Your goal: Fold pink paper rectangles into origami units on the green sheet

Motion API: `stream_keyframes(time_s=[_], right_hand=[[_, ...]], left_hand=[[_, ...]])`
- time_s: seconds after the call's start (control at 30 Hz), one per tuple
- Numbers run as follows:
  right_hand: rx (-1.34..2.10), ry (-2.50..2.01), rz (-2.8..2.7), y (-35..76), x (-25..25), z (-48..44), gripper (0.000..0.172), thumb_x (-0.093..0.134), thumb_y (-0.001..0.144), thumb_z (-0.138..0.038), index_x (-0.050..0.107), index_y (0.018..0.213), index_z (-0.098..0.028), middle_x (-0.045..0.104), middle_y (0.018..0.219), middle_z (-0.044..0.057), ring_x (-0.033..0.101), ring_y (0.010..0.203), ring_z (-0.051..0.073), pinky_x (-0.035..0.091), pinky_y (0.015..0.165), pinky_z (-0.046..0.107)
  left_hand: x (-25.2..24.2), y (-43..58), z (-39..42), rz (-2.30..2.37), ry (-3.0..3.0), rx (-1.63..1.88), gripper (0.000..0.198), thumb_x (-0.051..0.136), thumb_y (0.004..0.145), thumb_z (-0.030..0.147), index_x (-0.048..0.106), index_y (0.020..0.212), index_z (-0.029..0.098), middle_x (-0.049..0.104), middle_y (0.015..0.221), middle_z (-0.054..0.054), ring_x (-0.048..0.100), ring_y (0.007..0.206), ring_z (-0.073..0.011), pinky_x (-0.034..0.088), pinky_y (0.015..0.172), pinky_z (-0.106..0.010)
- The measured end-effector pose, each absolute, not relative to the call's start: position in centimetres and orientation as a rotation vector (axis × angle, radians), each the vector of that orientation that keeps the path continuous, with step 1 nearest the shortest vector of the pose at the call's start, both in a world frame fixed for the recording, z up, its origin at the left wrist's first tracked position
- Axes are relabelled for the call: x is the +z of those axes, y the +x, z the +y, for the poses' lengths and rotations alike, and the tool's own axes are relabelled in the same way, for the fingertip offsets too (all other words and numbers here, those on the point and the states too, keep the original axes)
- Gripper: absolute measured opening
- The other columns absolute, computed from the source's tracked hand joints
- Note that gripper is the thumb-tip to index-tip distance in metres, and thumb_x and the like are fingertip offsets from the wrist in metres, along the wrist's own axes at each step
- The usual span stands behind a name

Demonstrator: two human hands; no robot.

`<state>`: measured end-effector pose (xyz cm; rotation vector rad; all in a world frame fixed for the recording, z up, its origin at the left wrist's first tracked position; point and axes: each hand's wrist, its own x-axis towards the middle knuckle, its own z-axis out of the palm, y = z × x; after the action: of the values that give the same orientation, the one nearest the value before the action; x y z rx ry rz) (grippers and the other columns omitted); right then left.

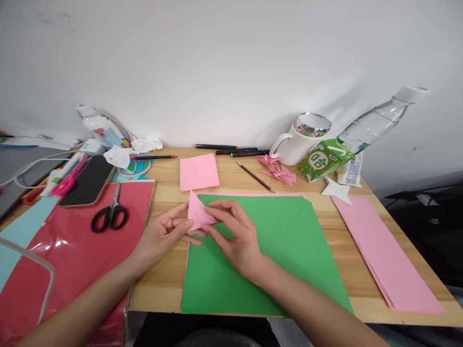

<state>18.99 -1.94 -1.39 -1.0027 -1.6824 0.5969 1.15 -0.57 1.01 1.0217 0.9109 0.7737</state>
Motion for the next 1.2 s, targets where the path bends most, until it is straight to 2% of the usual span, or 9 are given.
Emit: stream_keyframes(time_s=[0.1, 0.17, 0.27, 0.4, 0.57, 0.8, 0.9, 1.07, 1.2], right_hand=[[0.98, -1.102, -1.497, 19.0, -1.3, -1.6, 0.024, 0.068, 0.079, -0.03, 0.066, 0.099, -0.018, 0.063, 0.078, 0.003, 0.059, 0.065, 0.012, 0.053, 0.056, 0.025], [1.223, -1.139, -1.398, 18.9, -1.1, -1.5, 0.023, 0.07, 0.075, -0.037, 0.066, 0.081, -0.016, 0.059, 0.061, -0.001, 0.052, 0.051, 0.009, 0.046, 0.046, 0.021], [1.396, -1.148, -1.334, 18.7, -0.7, -1.6, 0.029, 0.073, 0.07, -0.04, 0.063, 0.065, -0.014, 0.058, 0.056, -0.002, 0.047, 0.047, 0.007, 0.041, 0.044, 0.019], [1.518, -1.128, -1.276, 18.5, -0.5, -1.7, 0.029, 0.076, 0.066, -0.041, 0.064, 0.068, -0.014, 0.06, 0.058, -0.001, 0.049, 0.049, 0.007, 0.042, 0.046, 0.02], [1.463, -1.164, -1.293, 18.4, -0.5, -1.4, 0.026, 0.07, 0.072, -0.04, 0.065, 0.073, -0.015, 0.058, 0.059, -0.002, 0.05, 0.05, 0.008, 0.045, 0.047, 0.021], [1.398, -1.181, -1.343, 18.2, -1.1, -1.9, 0.024, 0.07, 0.072, -0.038, 0.059, 0.072, -0.016, 0.061, 0.061, 0.0, 0.056, 0.053, 0.01, 0.047, 0.052, 0.023], [1.293, -1.202, -1.47, 18.3, -1.3, -2.2, 0.02, 0.065, 0.076, -0.034, 0.059, 0.072, -0.016, 0.062, 0.062, 0.001, 0.056, 0.054, 0.011, 0.047, 0.052, 0.023], [1.218, -1.178, -1.573, 18.2, -1.5, -2.3, 0.014, 0.062, 0.078, -0.03, 0.059, 0.076, -0.016, 0.065, 0.065, 0.002, 0.06, 0.057, 0.011, 0.049, 0.053, 0.023], [1.164, -1.213, -1.593, 18.0, -1.8, -2.5, 0.011, 0.063, 0.077, -0.026, 0.058, 0.076, -0.017, 0.065, 0.067, 0.003, 0.06, 0.058, 0.012, 0.052, 0.054, 0.024]], left_hand=[[0.9, 1.2, -0.6, 0.904, 1.039, 0.804, 0.039, 0.066, 0.079, 0.033, 0.059, 0.109, 0.009, 0.073, 0.093, -0.011, 0.071, 0.081, -0.0238, 0.06, 0.068, -0.032], [0.9, 1.2, -0.6, 0.911, 1.058, 0.803, 0.029, 0.067, 0.077, 0.033, 0.062, 0.094, 0.01, 0.073, 0.089, -0.01, 0.071, 0.078, -0.0223, 0.06, 0.064, -0.03], [0.9, 1.2, -0.6, 0.914, 1.056, 0.743, 0.028, 0.069, 0.075, 0.036, 0.062, 0.085, 0.01, 0.072, 0.078, -0.007, 0.071, 0.066, -0.0191, 0.059, 0.056, -0.027], [0.9, 1.1, -0.5, 0.935, 1.037, 0.699, 0.032, 0.069, 0.074, 0.04, 0.06, 0.082, 0.011, 0.069, 0.068, -0.004, 0.069, 0.057, -0.0176, 0.058, 0.049, -0.026], [1.0, 1.2, -0.5, 0.993, 1.099, 0.681, 0.033, 0.067, 0.073, 0.044, 0.055, 0.072, 0.013, 0.065, 0.061, -0.001, 0.061, 0.04, -0.0137, 0.049, 0.035, -0.022], [0.4, 1.1, -0.5, 1.127, 1.268, 0.689, 0.027, 0.061, 0.076, 0.035, 0.048, 0.061, 0.017, 0.052, 0.039, 0.005, 0.046, 0.029, -0.0068, 0.034, 0.03, -0.014], [0.3, 1.2, -0.6, 1.135, 1.28, 0.665, 0.025, 0.058, 0.078, 0.035, 0.047, 0.064, 0.018, 0.051, 0.039, 0.006, 0.048, 0.029, -0.0083, 0.036, 0.03, -0.015], [0.3, 1.4, -0.9, 1.099, 1.23, 0.644, 0.022, 0.056, 0.08, 0.036, 0.048, 0.073, 0.017, 0.061, 0.056, 0.002, 0.058, 0.036, -0.0114, 0.044, 0.032, -0.019], [0.4, 1.4, -1.0, 1.081, 1.232, 0.646, 0.022, 0.055, 0.081, 0.035, 0.047, 0.071, 0.017, 0.06, 0.056, 0.002, 0.058, 0.037, -0.0113, 0.047, 0.034, -0.02]])
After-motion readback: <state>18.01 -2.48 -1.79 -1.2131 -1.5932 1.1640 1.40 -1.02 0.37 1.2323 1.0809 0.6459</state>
